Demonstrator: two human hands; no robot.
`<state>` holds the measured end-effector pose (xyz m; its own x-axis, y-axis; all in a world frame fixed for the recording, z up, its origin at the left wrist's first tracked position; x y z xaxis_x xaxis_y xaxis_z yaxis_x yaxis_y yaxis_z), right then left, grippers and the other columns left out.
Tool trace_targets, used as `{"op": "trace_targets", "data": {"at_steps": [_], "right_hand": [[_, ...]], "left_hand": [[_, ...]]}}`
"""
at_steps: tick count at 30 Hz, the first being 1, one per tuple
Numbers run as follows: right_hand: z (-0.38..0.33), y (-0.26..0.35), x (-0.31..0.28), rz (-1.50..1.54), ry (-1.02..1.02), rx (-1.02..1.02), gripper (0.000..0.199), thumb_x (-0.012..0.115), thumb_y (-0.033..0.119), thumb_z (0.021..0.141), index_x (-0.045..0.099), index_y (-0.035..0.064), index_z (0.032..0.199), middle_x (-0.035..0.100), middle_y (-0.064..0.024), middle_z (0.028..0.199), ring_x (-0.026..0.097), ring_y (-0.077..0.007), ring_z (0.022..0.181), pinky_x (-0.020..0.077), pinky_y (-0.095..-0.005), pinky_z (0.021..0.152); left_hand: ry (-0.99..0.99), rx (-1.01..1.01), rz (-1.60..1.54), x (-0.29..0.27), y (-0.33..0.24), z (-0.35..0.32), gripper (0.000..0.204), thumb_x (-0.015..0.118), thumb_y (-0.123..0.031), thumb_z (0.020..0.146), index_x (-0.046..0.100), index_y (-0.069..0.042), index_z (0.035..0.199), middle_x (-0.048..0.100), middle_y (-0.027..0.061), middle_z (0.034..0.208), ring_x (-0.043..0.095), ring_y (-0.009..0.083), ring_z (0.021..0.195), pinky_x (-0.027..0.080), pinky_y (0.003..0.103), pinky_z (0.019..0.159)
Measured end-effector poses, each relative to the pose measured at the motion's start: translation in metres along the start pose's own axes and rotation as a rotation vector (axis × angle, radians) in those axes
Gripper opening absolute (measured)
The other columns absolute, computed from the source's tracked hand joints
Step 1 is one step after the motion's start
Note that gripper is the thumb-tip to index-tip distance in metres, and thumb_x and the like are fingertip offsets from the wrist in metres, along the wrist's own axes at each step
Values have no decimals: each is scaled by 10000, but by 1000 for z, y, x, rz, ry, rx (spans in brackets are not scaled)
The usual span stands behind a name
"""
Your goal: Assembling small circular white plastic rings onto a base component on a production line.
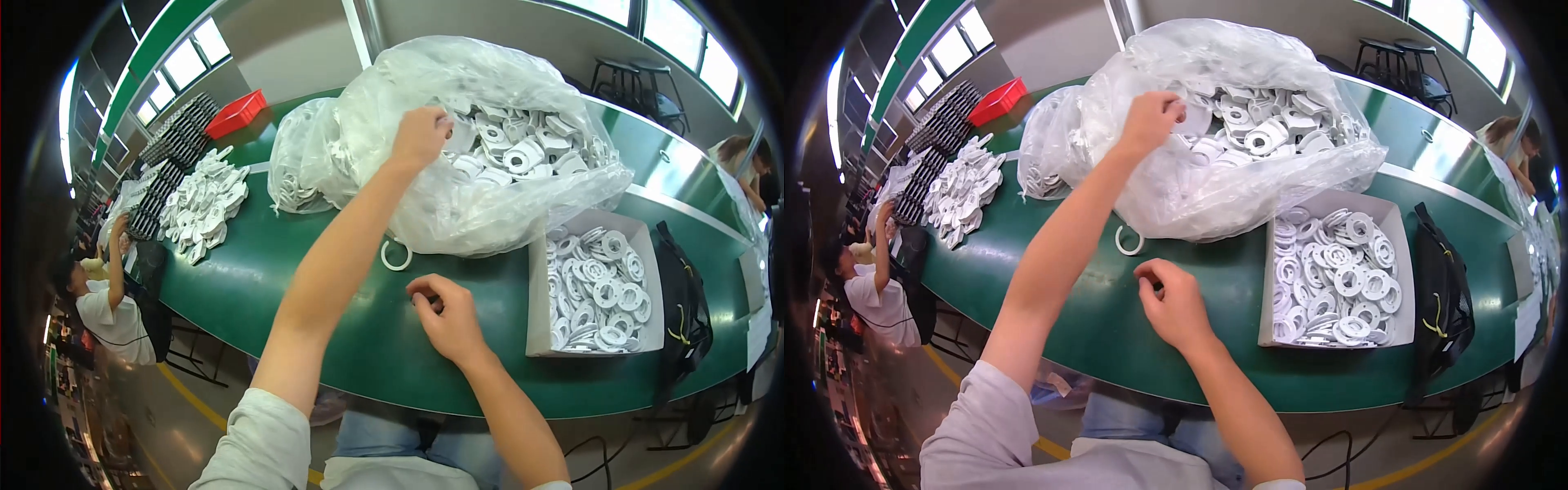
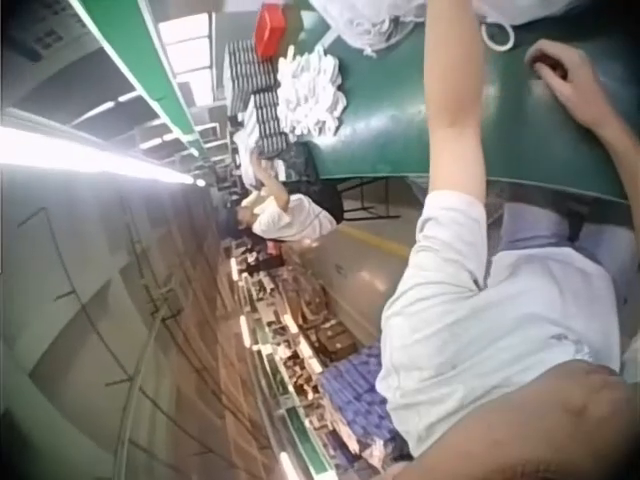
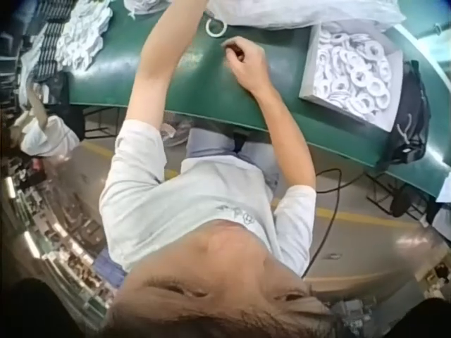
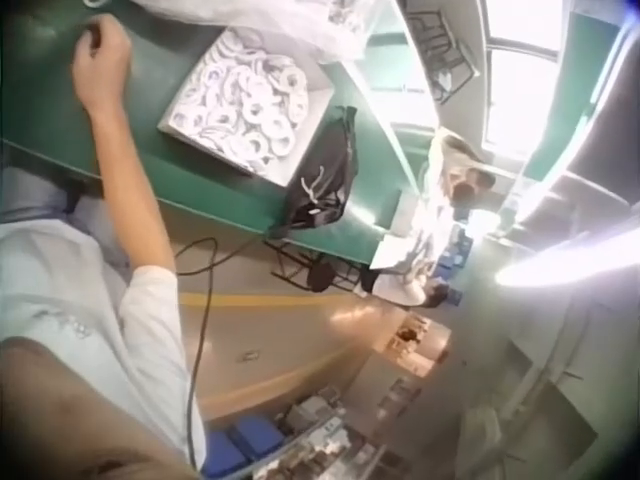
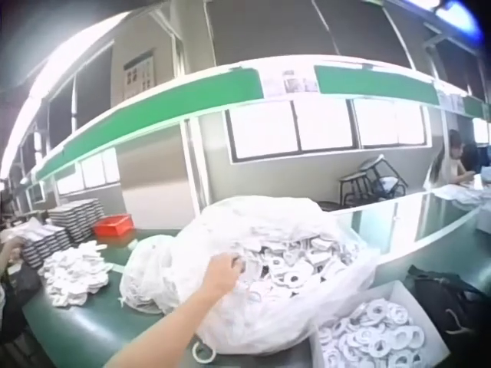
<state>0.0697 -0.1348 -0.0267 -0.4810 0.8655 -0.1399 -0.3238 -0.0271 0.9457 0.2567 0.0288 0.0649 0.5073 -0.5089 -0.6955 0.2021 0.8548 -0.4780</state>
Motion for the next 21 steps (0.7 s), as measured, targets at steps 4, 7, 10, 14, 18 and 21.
{"op": "trace_targets", "data": {"at_steps": [4, 7, 10, 14, 18, 21], "right_hand": [[0, -12, -12, 412, -61, 268, 175, 526, 137, 922, 592, 5, 1015, 646, -105, 879, 625, -152, 730, 471, -260, 526], [5, -13, -18, 806, -31, 371, 549, 313, 459, 978, 492, -9, 1203, 619, -180, 1019, 637, -245, 849, 479, -280, 565], [9, -1, -15, 944, 92, 385, 496, 380, 406, 969, 494, -3, 1226, 618, -157, 1029, 634, -240, 842, 462, -272, 545], [7, -13, -18, 819, 98, 380, 190, 537, 109, 914, 536, -4, 1067, 617, -60, 813, 511, -85, 554, 389, -215, 461], [8, -20, -2, 633, 116, 302, 156, 516, 168, 937, 522, 69, 1056, 557, -30, 788, 494, -94, 625, 395, -243, 525], [9, -48, -6, 338, 93, 205, 246, 626, 115, 852, 499, 9, 1034, 585, -38, 873, 536, -68, 750, 435, -246, 658]], "left_hand": [[275, -154, -592, -49, -45, -40, 115, 635, -97, 824, 677, 5, 856, 677, 69, 740, 623, 115, 635, 473, 292, 541], [545, 135, -447, -88, -66, -79, 101, 664, -41, 794, 685, 3, 883, 673, 40, 758, 620, 80, 702, 497, 248, 626], [794, 277, -428, -94, -90, -120, 135, 654, 29, 724, 682, -2, 852, 681, 47, 788, 626, 122, 733, 489, 310, 646], [498, 411, -55, -80, -118, -130, 300, 514, 140, 632, 652, 5, 862, 660, 142, 918, 633, 326, 868, 493, 345, 742], [429, 465, -344, -34, -173, -134, 187, 584, 67, 721, 647, -9, 879, 640, 132, 844, 623, 312, 780, 488, 364, 692], [590, 585, -129, 53, -232, -140, 106, 624, -15, 718, 659, -17, 819, 626, 151, 801, 621, 325, 802, 504, 411, 679]]}}
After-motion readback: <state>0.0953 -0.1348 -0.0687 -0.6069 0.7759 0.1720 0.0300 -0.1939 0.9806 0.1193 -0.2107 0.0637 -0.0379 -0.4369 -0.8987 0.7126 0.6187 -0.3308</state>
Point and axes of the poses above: each hand's wrist, its own z-axis towards the middle knuckle, its own x-axis out of the palm, y = z × x, the point moved 5 cm from there along z, towards the middle knuckle
